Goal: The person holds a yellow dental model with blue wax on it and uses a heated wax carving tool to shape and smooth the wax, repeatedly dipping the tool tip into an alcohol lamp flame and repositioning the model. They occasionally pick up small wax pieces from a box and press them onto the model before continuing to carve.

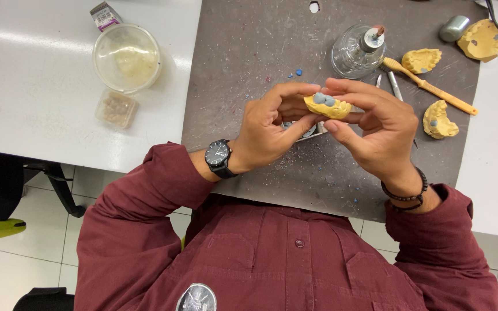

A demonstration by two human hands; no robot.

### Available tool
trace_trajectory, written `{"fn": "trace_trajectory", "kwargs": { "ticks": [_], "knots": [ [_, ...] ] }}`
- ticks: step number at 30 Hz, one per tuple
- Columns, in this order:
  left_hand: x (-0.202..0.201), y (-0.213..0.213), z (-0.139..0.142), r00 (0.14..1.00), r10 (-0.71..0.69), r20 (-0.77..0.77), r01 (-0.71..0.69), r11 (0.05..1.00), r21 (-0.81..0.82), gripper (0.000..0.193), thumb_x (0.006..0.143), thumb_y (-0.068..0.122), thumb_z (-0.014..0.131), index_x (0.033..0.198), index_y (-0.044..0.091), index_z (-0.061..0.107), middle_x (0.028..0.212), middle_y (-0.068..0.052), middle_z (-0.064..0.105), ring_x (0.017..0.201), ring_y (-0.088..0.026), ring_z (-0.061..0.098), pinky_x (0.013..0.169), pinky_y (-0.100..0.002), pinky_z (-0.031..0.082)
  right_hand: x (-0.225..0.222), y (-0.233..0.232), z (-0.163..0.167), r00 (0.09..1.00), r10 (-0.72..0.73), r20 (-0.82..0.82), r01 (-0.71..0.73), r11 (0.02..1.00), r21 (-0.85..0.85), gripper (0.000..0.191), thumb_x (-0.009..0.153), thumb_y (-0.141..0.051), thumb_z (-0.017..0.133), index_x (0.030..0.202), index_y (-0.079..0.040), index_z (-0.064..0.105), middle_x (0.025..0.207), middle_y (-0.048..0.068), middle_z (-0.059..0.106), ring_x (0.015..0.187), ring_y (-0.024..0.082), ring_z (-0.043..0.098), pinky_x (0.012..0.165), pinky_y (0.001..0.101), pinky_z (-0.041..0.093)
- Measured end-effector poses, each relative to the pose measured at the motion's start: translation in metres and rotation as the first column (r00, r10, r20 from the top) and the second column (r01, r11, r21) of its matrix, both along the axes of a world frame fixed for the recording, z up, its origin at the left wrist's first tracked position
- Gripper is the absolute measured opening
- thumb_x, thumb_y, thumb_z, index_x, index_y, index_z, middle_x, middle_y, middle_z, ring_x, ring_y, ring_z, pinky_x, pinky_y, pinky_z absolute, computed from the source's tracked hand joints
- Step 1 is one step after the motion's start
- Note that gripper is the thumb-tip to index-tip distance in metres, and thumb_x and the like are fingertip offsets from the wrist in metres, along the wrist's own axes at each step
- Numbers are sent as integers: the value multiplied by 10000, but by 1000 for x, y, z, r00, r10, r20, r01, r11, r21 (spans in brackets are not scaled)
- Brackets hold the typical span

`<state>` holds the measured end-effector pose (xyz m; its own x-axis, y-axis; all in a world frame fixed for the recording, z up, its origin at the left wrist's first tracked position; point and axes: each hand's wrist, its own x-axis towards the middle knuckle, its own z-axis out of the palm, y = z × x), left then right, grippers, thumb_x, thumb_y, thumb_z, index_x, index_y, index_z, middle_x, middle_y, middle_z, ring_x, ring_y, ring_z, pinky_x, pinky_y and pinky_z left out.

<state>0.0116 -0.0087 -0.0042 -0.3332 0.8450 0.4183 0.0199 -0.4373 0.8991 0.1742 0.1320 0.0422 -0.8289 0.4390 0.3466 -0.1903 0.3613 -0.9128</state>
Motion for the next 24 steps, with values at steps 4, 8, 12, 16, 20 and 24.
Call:
{"fn": "trace_trajectory", "kwargs": {
  "ticks": [4,8,12,16,20,24],
  "knots": [
    [-6,-3,13,978,105,-179,-123,988,-95,468,923,20,806,1326,41,570,1154,-91,723,887,-107,777,778,-246,646,3,3,2,999,19,-29,-15,991,131,271,942,-3,812,1159,62,663,1210,196,702,1175,260,708,946,320,633],
    [-14,-3,27,937,195,-291,-158,977,144,528,880,3,827,1340,54,571,1184,-110,566,902,-125,698,794,-242,658,5,6,5,998,34,-46,-24,976,214,254,931,-17,827,1123,47,675,1106,165,723,1139,266,713,927,322,605],
    [-17,-2,30,953,108,-282,-49,977,207,492,911,-10,822,1334,53,577,1250,-134,538,1096,-182,668,869,-268,689,4,6,6,996,73,-41,-62,970,235,291,903,-49,843,1119,50,675,1158,160,720,1137,273,701,952,335,601],
    [-18,-1,25,974,-23,-225,59,986,157,441,962,-9,827,1335,35,594,1262,-88,607,1044,-108,715,819,-223,668,2,7,7,997,80,-22,-70,955,287,300,875,-53,857,1104,44,689,1142,146,733,1109,270,719,949,335,599],
    [-18,-1,20,976,-27,-216,61,987,150,395,949,-11,834,1272,15,609,1255,-93,614,1059,-121,712,824,-223,667,1,8,8,996,83,-29,-69,944,323,305,873,-66,865,1106,32,695,1158,147,735,1127,276,721,963,342,602],
    [-18,-2,20,974,-26,-224,59,988,140,370,951,-28,828,1249,11,613,1261,-96,603,1093,-135,698,864,-238,652,1,8,9,998,69,-12,-61,937,345,298,879,-71,868,1104,22,697,1160,145,738,1132,275,722,964,335,599]
  ]
}}
